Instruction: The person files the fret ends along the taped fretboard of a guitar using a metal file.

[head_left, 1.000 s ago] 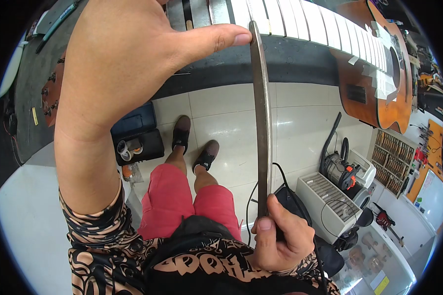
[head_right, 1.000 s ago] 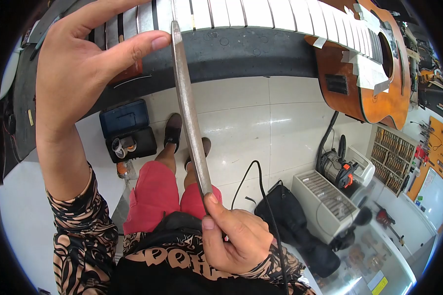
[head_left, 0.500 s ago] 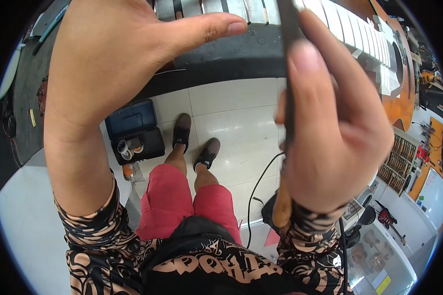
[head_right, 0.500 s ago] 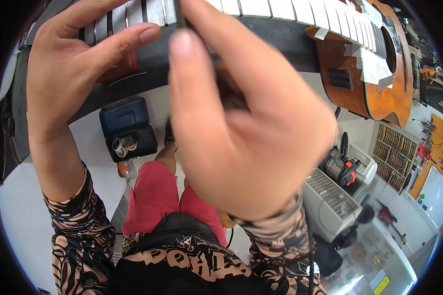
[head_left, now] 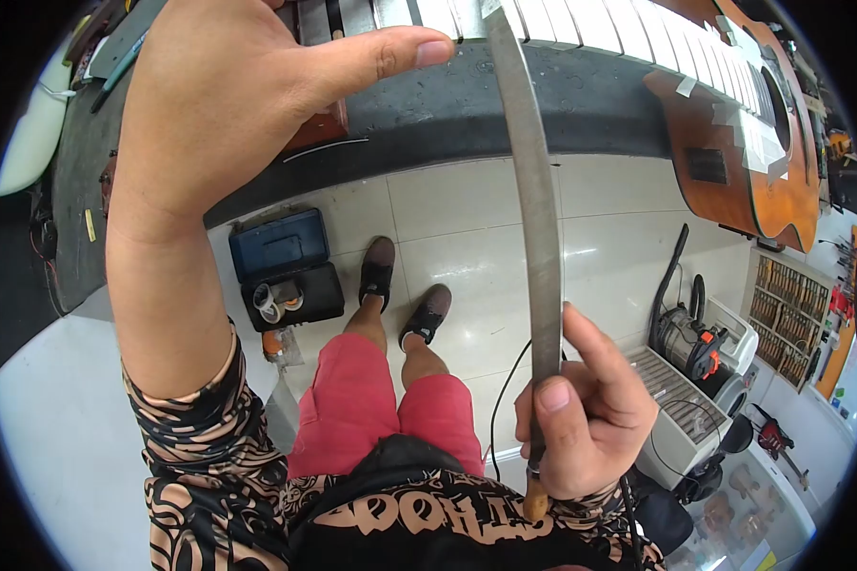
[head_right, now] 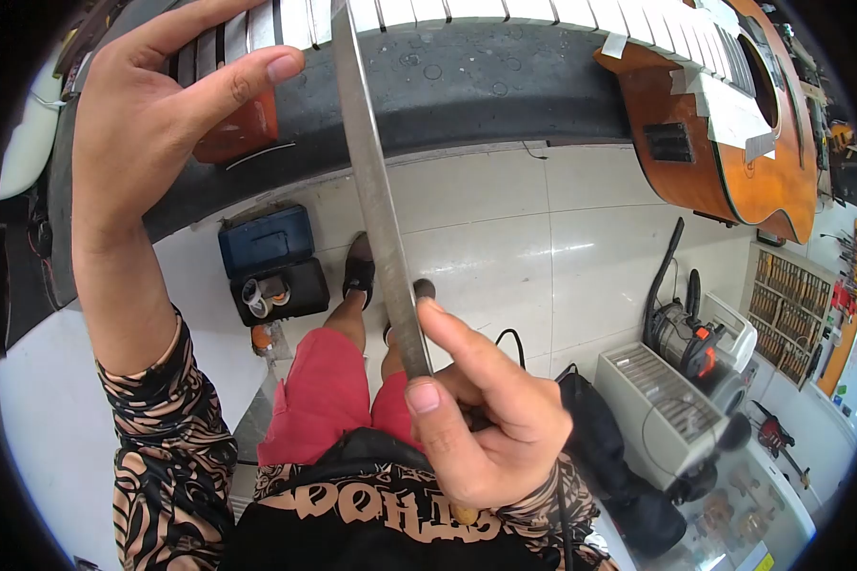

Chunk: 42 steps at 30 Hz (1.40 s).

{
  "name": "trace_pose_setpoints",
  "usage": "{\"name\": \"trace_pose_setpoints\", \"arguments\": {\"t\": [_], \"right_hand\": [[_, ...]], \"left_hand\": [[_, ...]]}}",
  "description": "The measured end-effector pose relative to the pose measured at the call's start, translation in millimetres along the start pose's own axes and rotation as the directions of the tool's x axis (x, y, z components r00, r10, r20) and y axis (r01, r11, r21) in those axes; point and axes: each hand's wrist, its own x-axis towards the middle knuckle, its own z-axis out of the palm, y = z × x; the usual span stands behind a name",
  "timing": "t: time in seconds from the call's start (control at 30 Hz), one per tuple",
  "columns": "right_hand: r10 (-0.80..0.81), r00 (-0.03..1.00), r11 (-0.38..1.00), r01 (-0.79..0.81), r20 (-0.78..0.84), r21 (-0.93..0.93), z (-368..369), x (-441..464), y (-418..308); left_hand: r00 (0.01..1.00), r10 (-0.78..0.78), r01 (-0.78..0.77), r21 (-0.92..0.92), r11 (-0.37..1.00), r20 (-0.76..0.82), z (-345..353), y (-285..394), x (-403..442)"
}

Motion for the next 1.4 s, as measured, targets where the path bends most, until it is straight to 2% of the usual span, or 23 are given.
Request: {"name": "trace_pose_setpoints", "arguments": {"t": [0.07,0.17,0.2,0.3,0.4,0.43,0.47,0.5,0.53,0.57,0.6,0.63,0.7,0.77,0.83,0.9,1.03,1.17,1.23,1.3,1.4], "right_hand": [[-0.014,1.0,1.0,0.014,0.005,-0.011,4,1,-1],[-0.053,0.998,0.998,0.054,0.038,-0.038,6,2,-3],[-0.078,0.995,0.995,0.082,0.064,-0.055,6,2,-4],[-0.132,0.986,0.983,0.144,0.101,-0.114,6,-1,-3],[-0.175,0.978,0.968,0.192,0.115,-0.16,6,-6,-2],[-0.185,0.976,0.964,0.203,0.119,-0.173,6,-8,-3],[-0.174,0.974,0.96,0.201,0.148,-0.197,4,-10,-3],[-0.162,0.971,0.955,0.199,0.178,-0.221,3,-13,-4],[-0.129,0.988,0.967,0.145,0.089,-0.209,7,-17,-7],[-0.126,0.988,0.967,0.142,0.088,-0.211,9,-15,-5],[-0.187,0.979,0.954,0.2,0.077,-0.222,10,-13,-3],[-0.248,0.967,0.938,0.257,0.067,-0.231,11,-12,-2],[-0.229,0.97,0.937,0.244,0.085,-0.249,11,-4,-9],[-0.205,0.973,0.936,0.226,0.101,-0.271,13,9,-21],[-0.259,0.962,0.861,0.272,0.09,-0.43,23,39,-36],[-0.136,0.989,0.874,0.146,0.055,-0.463,31,70,-58],[-0.171,0.985,0.918,0.159,-0.002,-0.364,40,113,-57],[-0.177,0.984,0.905,0.165,0.005,-0.393,30,77,-48],[-0.267,0.953,0.845,0.303,0.143,-0.442,14,38,-26],[-0.264,0.96,0.9,0.28,0.095,-0.334,14,4,-9],[-0.231,0.969,0.906,0.245,0.081,-0.346,15,2,-10]], "left_hand": [[0.995,-0.085,0.088,-0.077,0.993,0.044,3,-14,2],[0.999,0.037,-0.041,-0.178,0.983,-0.024,5,-8,2],[1.0,0.0,-0.002,-0.074,0.997,-0.023,3,14,0],[0.999,-0.03,0.027,-0.167,0.986,-0.018,4,-2,5],[0.999,0.045,-0.046,0.02,0.999,0.014,-1,16,-1],[0.986,-0.163,0.165,-0.104,0.981,0.029,3,13,-4],[0.93,-0.36,0.367,-0.219,0.904,0.07,6,10,-6],[0.929,-0.363,0.37,-0.221,0.903,0.072,5,6,-6],[0.973,-0.224,0.229,-0.106,0.968,0.054,2,-1,-6],[0.988,-0.15,0.153,-0.066,0.986,0.045,2,-4,-6],[0.997,-0.075,0.076,-0.025,0.997,0.036,3,-6,-5],[0.996,-0.077,0.078,-0.029,0.997,0.039,3,-7,-5],[0.999,0.0,-0.001,0.023,1.0,0.034,0,-9,-4],[1.0,-0.022,0.022,-0.031,0.999,0.02,3,-9,-5],[1.0,-0.027,0.027,-0.039,0.999,0.012,3,-8,-4],[0.999,-0.032,0.033,-0.051,0.998,0.013,3,-7,-4],[0.999,-0.049,0.05,-0.059,0.997,0.024,2,-7,-4],[0.999,-0.041,0.042,-0.033,0.999,0.026,1,-6,-3],[0.999,-0.035,0.036,-0.026,0.999,0.032,1,-6,-3],[0.999,-0.028,0.029,-0.018,0.999,0.037,0,-6,-2],[0.999,-0.025,0.025,-0.013,1.0,0.039,0,-6,-3]]}}
